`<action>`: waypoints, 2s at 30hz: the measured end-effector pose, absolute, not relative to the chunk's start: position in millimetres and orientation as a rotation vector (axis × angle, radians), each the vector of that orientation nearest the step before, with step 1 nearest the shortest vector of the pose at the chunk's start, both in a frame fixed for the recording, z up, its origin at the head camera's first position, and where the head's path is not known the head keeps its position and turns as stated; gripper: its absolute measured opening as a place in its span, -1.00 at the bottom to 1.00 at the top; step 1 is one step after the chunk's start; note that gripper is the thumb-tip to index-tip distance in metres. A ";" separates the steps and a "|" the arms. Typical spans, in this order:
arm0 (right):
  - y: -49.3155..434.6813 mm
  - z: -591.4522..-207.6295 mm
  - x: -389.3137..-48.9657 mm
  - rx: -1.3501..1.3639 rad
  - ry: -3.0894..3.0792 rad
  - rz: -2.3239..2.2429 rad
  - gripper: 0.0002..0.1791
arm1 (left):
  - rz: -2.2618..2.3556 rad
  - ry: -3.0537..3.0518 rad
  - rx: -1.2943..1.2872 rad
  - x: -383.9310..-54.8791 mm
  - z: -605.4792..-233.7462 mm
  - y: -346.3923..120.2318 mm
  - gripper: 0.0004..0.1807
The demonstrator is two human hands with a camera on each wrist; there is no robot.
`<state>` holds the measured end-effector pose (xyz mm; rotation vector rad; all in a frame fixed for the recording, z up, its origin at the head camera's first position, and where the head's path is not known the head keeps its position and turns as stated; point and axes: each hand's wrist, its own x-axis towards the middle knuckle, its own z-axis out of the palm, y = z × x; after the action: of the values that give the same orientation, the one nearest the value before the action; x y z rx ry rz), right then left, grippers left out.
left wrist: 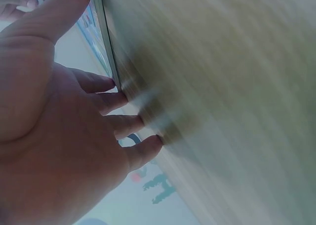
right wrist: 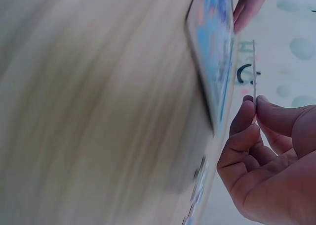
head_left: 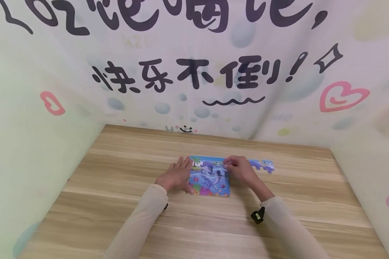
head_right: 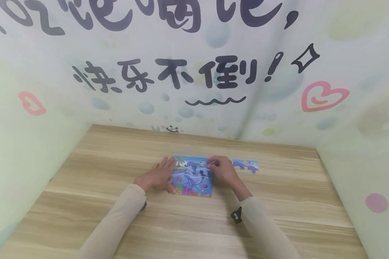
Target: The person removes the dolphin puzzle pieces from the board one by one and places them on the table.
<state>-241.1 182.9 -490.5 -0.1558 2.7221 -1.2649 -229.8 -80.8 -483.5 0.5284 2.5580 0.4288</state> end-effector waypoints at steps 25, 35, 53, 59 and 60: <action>253.2 -499.3 -232.7 -0.126 2.760 -1.176 -0.91 | 0.434 2.545 0.538 -232.1 -484.7 -80.0 0.27; 257.8 -504.0 -229.5 -0.110 2.795 -1.080 -0.94 | 0.427 2.534 0.519 -232.2 -486.1 -79.3 0.25; 253.1 -505.8 -228.2 -0.264 2.955 -0.846 -0.93 | 0.453 2.548 0.515 -231.7 -486.7 -78.9 0.25; 250.1 -500.2 -228.4 -0.275 2.962 -0.866 -0.95 | 0.452 2.549 0.517 -231.2 -484.0 -78.7 0.24; 249.0 -499.1 -228.9 -0.269 2.964 -0.879 -0.95 | 0.453 2.549 0.516 -231.1 -483.8 -78.8 0.24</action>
<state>-228.9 249.0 -499.1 -0.2691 2.9643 -0.8790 -231.1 -78.8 -483.8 0.5157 2.5491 0.4527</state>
